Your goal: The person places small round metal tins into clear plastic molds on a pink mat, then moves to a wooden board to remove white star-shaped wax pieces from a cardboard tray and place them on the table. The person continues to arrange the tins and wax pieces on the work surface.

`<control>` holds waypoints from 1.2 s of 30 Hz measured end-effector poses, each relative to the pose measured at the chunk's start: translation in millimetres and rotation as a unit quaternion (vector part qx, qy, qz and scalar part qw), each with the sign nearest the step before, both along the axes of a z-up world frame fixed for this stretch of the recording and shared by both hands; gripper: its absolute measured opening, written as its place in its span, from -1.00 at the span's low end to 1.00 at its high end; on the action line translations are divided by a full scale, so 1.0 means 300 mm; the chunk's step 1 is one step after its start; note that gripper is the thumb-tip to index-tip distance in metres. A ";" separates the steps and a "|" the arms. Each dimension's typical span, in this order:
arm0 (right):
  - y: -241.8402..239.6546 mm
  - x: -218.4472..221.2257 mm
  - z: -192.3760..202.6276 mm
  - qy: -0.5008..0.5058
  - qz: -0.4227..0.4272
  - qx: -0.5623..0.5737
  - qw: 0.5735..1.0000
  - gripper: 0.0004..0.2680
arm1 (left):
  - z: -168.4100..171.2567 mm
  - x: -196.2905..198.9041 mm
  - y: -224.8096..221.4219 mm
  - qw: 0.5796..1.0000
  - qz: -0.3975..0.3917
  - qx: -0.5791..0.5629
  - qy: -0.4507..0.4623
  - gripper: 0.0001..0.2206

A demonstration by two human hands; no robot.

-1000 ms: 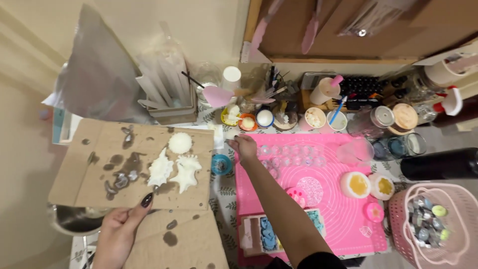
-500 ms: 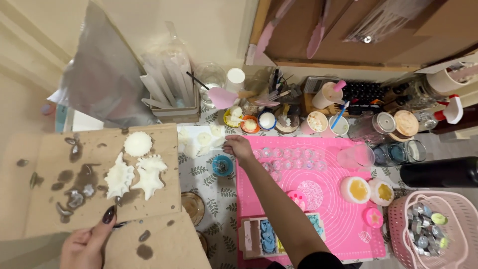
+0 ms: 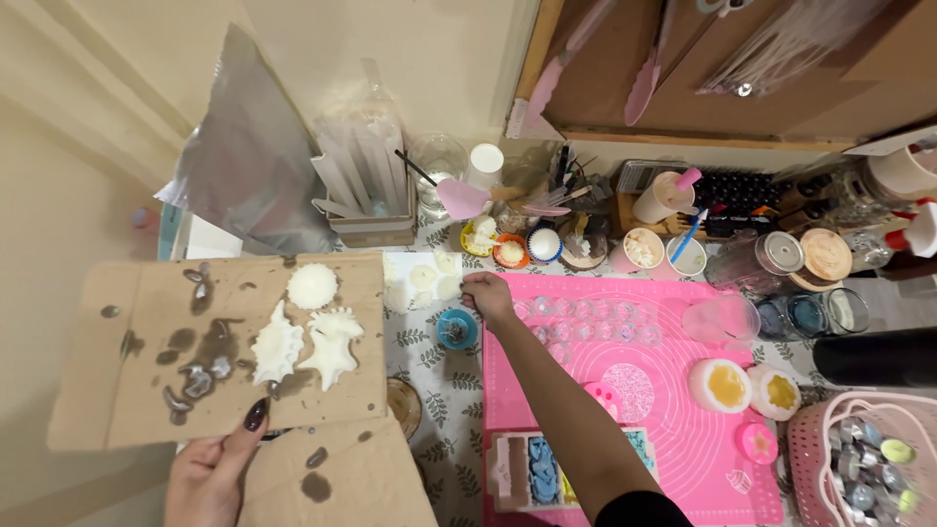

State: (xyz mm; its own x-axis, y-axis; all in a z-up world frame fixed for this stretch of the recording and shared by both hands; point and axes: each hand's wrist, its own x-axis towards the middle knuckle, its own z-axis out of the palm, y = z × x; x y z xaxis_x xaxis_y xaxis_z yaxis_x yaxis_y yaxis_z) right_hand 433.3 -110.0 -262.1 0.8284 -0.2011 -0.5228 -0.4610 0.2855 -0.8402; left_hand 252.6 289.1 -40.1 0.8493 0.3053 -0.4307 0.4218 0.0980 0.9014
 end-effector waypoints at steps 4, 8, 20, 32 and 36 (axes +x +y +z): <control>-0.006 -0.041 0.066 -0.053 0.049 -0.092 0.993 -0.87 | 0.018 0.001 -0.009 0.999 -0.046 -0.025 -0.001 -0.70; -0.015 -0.082 0.453 -0.038 0.064 -0.290 0.954 -0.86 | -0.105 0.001 -0.005 0.998 -0.056 -0.023 0.005 -0.69; 0.156 -0.311 1.161 -0.366 0.215 -0.364 0.829 -0.79 | -0.006 0.034 -0.252 0.989 -0.123 -0.072 0.028 -0.73; 0.201 -0.258 1.142 -0.316 0.269 -0.566 0.713 -0.65 | -0.096 0.014 -0.299 0.984 -0.138 -0.108 0.029 -0.72; 0.212 -0.269 1.128 -0.292 0.298 -0.511 0.752 -0.65 | -0.130 -0.001 -0.285 0.986 -0.144 -0.071 0.046 -0.71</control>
State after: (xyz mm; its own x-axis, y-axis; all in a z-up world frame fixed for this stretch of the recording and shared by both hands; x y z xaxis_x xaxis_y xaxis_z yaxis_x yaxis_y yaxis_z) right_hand 352.5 -46.5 76.4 0.9586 0.2474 0.1408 0.2820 -0.7571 -0.5893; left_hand 252.1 203.7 -79.0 0.8469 -0.0123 -0.5316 0.5307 0.0842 0.8434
